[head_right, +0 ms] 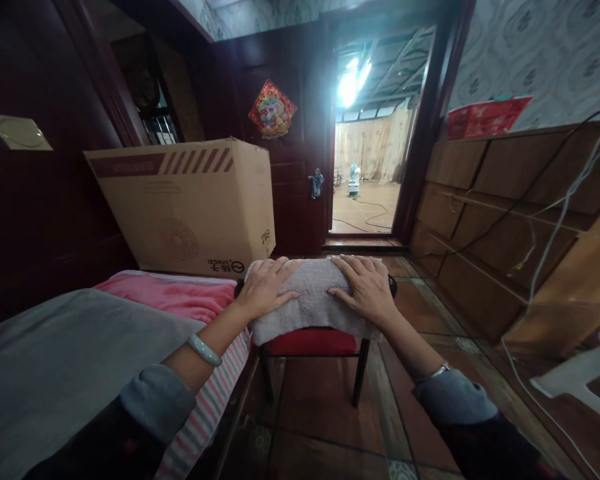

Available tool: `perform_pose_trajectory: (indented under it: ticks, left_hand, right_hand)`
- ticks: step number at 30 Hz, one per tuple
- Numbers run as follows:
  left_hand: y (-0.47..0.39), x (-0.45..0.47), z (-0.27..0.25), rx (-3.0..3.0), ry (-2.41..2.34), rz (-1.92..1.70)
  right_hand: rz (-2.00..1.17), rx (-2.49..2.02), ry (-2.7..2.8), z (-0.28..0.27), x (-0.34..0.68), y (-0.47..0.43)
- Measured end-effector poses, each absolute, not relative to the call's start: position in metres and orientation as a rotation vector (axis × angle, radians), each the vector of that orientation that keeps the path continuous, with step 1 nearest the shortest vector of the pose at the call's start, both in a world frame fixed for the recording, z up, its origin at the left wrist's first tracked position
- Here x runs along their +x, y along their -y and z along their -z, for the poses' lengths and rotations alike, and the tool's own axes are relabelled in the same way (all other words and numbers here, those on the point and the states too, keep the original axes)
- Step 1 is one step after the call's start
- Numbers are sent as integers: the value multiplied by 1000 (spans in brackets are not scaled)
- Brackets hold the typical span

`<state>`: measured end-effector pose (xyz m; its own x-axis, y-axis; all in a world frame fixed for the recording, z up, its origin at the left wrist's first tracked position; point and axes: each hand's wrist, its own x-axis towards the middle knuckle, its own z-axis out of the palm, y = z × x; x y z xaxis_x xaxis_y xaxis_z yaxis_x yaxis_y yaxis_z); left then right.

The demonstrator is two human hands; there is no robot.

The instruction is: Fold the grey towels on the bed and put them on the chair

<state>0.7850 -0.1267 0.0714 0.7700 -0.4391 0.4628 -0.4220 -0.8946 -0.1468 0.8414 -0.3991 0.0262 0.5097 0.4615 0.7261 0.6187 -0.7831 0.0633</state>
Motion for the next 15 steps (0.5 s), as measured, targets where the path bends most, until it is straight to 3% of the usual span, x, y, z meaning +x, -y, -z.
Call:
perform_pose_trajectory:
  ticks: [8, 12, 15]
  left_hand:
    - [94, 776, -68, -3081, -501, 739]
    - [60, 733, -30, -3237, -223, 733]
    - [32, 670, 10, -3363, 1, 521]
  right_hand:
    - [1200, -2524, 920, -24, 839, 395]
    - [1208, -2444, 934, -22, 839, 396]
    - [1159, -2283, 913, -19, 842, 395]
